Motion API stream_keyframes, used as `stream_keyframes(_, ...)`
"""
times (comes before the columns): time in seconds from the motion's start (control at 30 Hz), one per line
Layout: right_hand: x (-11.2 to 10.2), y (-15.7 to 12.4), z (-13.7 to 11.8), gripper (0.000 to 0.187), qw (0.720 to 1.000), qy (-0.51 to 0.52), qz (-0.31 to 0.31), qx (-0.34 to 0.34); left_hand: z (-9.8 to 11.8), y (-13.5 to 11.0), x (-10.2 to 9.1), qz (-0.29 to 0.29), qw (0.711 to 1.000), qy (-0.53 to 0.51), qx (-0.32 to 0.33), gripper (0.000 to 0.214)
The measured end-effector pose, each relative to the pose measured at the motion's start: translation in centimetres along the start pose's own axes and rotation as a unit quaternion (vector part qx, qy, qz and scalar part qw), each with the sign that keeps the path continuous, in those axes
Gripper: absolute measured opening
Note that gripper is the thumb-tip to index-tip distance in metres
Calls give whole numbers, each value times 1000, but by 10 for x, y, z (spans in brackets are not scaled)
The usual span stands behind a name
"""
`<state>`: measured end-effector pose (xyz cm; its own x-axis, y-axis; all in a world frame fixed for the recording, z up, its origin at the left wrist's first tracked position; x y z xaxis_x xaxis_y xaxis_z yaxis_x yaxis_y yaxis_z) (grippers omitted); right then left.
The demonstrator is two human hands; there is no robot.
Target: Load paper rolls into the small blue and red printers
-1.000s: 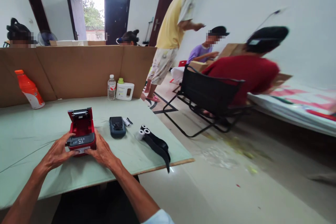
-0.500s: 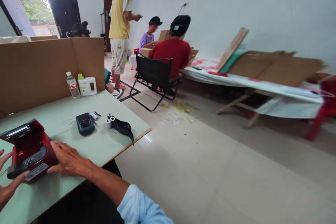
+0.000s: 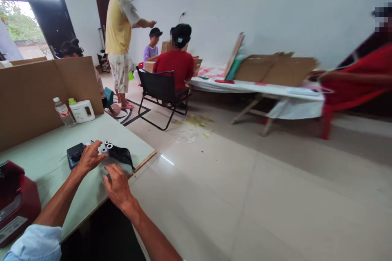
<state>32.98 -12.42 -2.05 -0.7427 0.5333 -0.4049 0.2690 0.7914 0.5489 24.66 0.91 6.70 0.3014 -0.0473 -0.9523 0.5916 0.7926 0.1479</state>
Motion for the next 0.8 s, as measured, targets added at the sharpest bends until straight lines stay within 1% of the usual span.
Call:
stream_keyframes(0.1, -2, -3, 6, 29, 1000, 11, 14, 10, 7, 12, 7, -10, 1000, 18, -15, 44)
stream_keyframes(0.2, -1, -2, 8, 30, 999, 17, 23, 17, 9, 15, 10, -12, 999, 37, -32, 37)
stream_keyframes(0.37, -2, 0, 7, 28, 999, 20, 24, 32, 11, 6, 7, -13, 997, 62, -42, 32)
stream_keyframes(0.43, -4, 2, 6, 27, 999, 20, 22, 36, 13, 0, 3, -9, 996, 81, -33, 28)
stream_keyframes(0.53, -5, 2, 4, 26, 999, 22, 13, 40, 16, -12, -5, 24, 995, 91, 11, 27)
stream_keyframes(0.63, -2, 0, 1, 26, 997, 50, 9, 57, 18, -25, -17, 67, 994, 74, 51, 31)
stream_keyframes(0.73, 8, -5, -2, 31, 988, 105, 24, 107, 19, -40, -35, 106, 990, 46, 81, 33)
stream_keyframes(0.8, 16, -7, -6, 39, 975, 167, 31, 146, 20, -52, -49, 121, 988, 17, 96, 31)
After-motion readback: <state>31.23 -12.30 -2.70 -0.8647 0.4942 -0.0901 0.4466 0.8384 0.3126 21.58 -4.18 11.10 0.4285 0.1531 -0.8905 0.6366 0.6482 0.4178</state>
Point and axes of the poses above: each hand's wrist, its own y-axis towards the middle knuckle, its own x-axis out of the palm, z = x × y, the point moved 1 cm from there along y, towards the middle knuckle, and after that the axes turned 2 degrees about -y, right-handed, at the moved point
